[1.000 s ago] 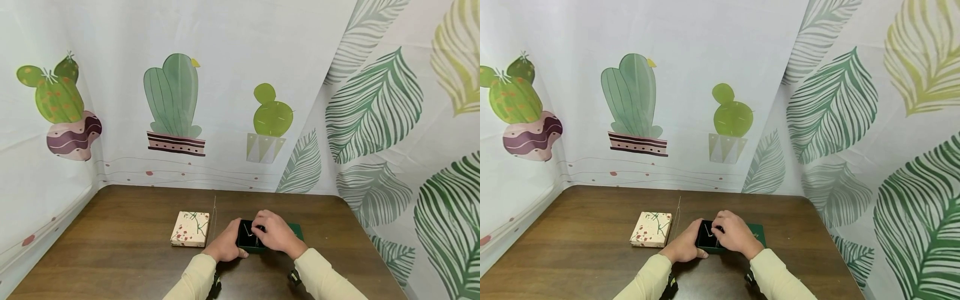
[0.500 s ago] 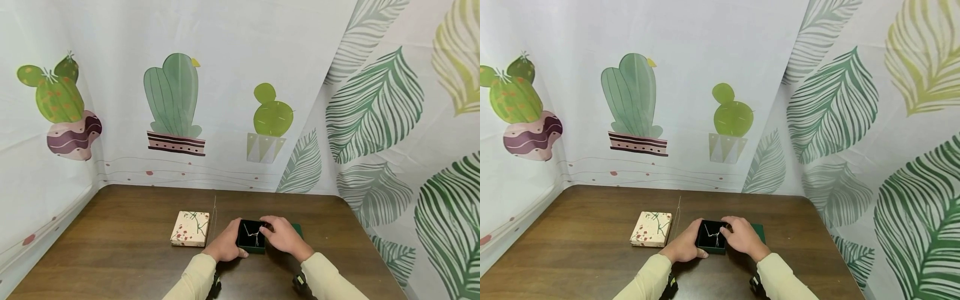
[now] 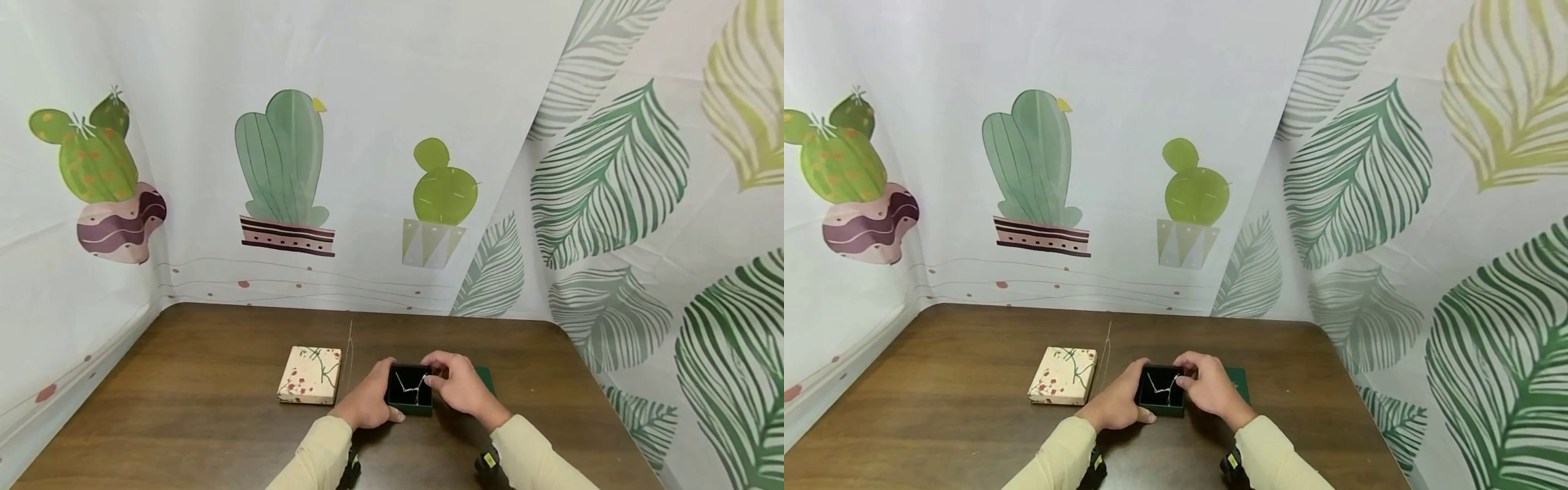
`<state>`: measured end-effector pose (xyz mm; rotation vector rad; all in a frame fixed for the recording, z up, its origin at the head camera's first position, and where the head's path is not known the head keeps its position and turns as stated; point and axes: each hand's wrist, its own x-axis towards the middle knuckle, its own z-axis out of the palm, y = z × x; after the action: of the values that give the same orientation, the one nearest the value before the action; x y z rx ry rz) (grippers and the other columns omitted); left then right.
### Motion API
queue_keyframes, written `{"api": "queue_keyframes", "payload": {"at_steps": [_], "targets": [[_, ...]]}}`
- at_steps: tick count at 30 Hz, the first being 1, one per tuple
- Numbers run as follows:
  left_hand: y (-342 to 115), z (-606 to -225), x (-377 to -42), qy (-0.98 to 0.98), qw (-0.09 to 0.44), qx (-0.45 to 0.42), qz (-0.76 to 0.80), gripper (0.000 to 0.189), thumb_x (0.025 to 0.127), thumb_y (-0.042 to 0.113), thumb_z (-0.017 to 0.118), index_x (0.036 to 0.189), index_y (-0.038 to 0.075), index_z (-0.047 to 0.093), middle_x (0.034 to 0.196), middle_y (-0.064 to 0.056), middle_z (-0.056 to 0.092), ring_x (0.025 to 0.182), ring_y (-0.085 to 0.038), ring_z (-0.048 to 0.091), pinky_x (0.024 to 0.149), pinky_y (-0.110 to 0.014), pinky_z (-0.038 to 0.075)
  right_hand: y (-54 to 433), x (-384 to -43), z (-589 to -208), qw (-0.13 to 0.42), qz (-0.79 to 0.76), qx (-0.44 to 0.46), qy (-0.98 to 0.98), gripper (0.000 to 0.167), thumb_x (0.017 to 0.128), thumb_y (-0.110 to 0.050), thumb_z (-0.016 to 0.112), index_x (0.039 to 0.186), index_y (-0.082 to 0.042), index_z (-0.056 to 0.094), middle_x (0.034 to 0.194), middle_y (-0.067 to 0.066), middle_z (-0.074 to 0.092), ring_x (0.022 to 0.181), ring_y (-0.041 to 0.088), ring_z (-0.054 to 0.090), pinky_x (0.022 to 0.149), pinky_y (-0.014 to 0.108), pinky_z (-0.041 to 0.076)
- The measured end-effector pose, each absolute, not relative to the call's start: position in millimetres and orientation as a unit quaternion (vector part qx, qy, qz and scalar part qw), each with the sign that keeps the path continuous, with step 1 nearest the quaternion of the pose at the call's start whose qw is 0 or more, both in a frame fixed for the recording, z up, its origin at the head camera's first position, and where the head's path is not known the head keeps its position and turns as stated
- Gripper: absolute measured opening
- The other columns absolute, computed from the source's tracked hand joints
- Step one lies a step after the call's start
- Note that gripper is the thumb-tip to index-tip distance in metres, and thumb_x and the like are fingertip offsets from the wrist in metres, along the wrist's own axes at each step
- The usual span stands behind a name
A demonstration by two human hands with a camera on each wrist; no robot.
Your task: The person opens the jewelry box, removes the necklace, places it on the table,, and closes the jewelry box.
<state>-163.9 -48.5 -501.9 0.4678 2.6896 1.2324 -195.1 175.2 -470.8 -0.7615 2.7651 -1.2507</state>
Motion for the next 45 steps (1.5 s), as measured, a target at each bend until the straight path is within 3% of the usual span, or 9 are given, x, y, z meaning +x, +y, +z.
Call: {"api": "queue_keyframes", "payload": {"at_steps": [8,20,27,30,34,38,42,45], "targets": [[-46.8,-501.9,-163.9,0.896,0.055,0.160,0.410,0.101,0.074,0.011,0.092,0.155,-0.002,0.032,0.144,-0.017,0.048,0.119,-0.026,0.056,0.106,-0.047,0.048,176.2,-198.5,-463.7,0.025,-0.419,-0.232,0.878,0.019,0.097,-0.004,0.069,0.115,-0.009,0.072,0.097,0.003,0.070,0.081,0.011,0.060,0.071,0.025,0.050],[-46.1,-503.6,-165.5,0.883,0.036,0.156,0.440,0.104,0.066,0.007,0.094,0.153,-0.003,0.038,0.145,-0.020,0.051,0.119,-0.028,0.056,0.105,-0.049,0.047,181.3,-203.7,-447.4,0.034,-0.457,-0.223,0.860,0.020,0.097,-0.002,0.069,0.117,-0.004,0.072,0.095,0.009,0.069,0.072,0.013,0.061,0.064,0.026,0.054],[-48.1,-504.3,-164.4,0.893,0.039,0.152,0.422,0.107,0.066,0.010,0.094,0.156,-0.002,0.036,0.154,-0.021,0.047,0.129,-0.031,0.055,0.109,-0.052,0.046,185.5,-204.2,-440.2,0.042,-0.474,-0.235,0.848,0.022,0.097,-0.002,0.068,0.118,0.002,0.071,0.097,0.015,0.070,0.075,0.020,0.064,0.065,0.026,0.054],[-50.1,-501.8,-161.8,0.889,0.043,0.153,0.429,0.108,0.067,0.013,0.094,0.157,-0.001,0.035,0.157,-0.021,0.044,0.136,-0.034,0.052,0.113,-0.055,0.044,185.8,-204.6,-437.4,0.040,-0.475,-0.235,0.847,0.022,0.097,-0.002,0.069,0.119,0.002,0.071,0.097,0.015,0.071,0.075,0.016,0.063,0.065,0.025,0.055],[-51.6,-488.2,-153.5,0.862,0.037,0.125,0.490,0.104,0.074,0.021,0.093,0.158,0.000,0.035,0.160,-0.024,0.043,0.146,-0.042,0.046,0.116,-0.062,0.040,185.9,-205.9,-432.6,0.037,-0.476,-0.232,0.848,0.022,0.097,-0.003,0.070,0.119,0.000,0.072,0.097,0.013,0.071,0.074,0.012,0.062,0.066,0.027,0.057],[-48.4,-472.9,-143.9,0.810,0.014,0.096,0.578,0.085,0.089,0.026,0.083,0.156,-0.002,0.040,0.157,-0.027,0.048,0.146,-0.045,0.046,0.116,-0.061,0.041,186.2,-206.9,-427.4,0.034,-0.485,-0.228,0.843,0.022,0.096,-0.001,0.070,0.118,0.000,0.072,0.096,0.014,0.070,0.074,0.020,0.065,0.066,0.031,0.058],[-44.6,-467.5,-139.2,0.778,-0.007,0.081,0.623,0.063,0.098,0.022,0.073,0.150,-0.005,0.048,0.145,-0.027,0.058,0.132,-0.042,0.059,0.108,-0.051,0.052,186.2,-206.8,-424.8,0.040,-0.496,-0.225,0.838,0.023,0.096,0.000,0.069,0.119,0.001,0.071,0.097,0.015,0.070,0.077,0.029,0.066,0.065,0.028,0.057],[-42.4,-468.0,-141.5,0.758,-0.004,0.072,0.648,0.056,0.101,0.020,0.068,0.147,-0.007,0.049,0.135,-0.026,0.065,0.121,-0.035,0.067,0.097,-0.041,0.059,184.1,-205.0,-422.3,0.045,-0.504,-0.221,0.834,0.023,0.096,0.000,0.069,0.119,0.001,0.072,0.097,0.015,0.071,0.077,0.029,0.066,0.065,0.027,0.057]]}}
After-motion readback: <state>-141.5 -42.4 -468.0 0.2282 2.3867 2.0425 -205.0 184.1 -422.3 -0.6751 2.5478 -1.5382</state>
